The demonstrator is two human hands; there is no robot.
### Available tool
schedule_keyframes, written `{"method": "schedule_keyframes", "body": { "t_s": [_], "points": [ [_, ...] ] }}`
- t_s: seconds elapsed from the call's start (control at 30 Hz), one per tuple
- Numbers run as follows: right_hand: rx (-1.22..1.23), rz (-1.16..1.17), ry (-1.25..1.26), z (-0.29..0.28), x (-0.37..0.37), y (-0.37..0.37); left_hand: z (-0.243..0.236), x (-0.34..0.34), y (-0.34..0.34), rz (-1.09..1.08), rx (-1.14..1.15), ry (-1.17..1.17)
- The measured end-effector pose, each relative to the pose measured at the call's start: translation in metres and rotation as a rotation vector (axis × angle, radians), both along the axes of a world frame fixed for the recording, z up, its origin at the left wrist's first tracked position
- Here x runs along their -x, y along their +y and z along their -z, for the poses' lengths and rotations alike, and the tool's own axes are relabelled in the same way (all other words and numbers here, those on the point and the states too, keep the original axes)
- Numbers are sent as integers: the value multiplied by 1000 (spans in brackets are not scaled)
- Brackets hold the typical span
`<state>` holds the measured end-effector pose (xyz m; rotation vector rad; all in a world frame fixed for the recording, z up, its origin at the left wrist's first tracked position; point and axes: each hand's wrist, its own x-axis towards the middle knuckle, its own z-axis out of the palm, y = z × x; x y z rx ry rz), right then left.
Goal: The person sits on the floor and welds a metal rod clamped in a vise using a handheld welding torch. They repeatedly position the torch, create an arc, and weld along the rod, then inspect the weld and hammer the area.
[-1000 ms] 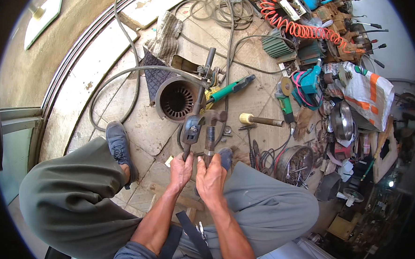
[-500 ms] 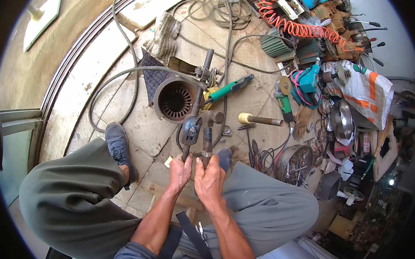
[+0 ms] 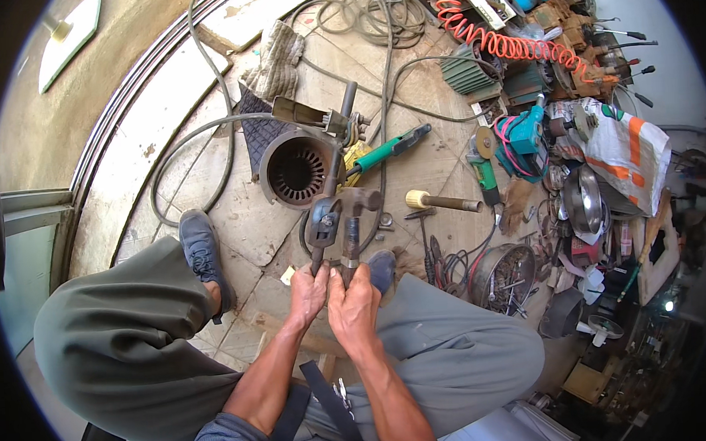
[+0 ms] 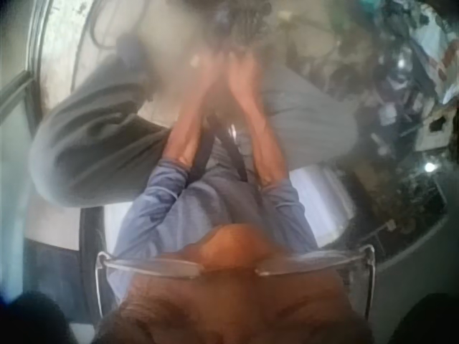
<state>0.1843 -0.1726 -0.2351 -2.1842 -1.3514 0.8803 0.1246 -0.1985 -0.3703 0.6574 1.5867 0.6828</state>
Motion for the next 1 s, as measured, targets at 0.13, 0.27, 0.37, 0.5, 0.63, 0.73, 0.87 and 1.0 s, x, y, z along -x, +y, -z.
{"method": "schedule_keyframes", "body": {
  "t_s": [0.13, 0.27, 0.37, 0.5, 0.63, 0.73, 0.87, 1.0],
  "points": [
    [103, -42, 2, 1, -5, 0, 8, -3, -4, -24, 7, -11],
    [-62, 45, -9, 4, -3, 0, 4, -2, -2, -3, -11, 1],
    [91, -27, -12, 2, -5, 0, -3, 0, 0, -9, 13, -17],
    [-103, 17, 11, 4, -1, -2, 4, -2, -2, -4, -13, -41],
    [68, -48, -32, -3, -6, 3, 9, -7, -5, -56, -28, -117],
    [-38, 44, 9, -4, 0, 5, 17, -8, -7, -43, -32, -125],
    [67, -45, 13, -5, -2, 3, 20, -9, -6, -100, -18, -184],
    [-51, 16, 35, -3, -2, 2, 14, -9, -7, -44, -32, -131]
  ]
}}
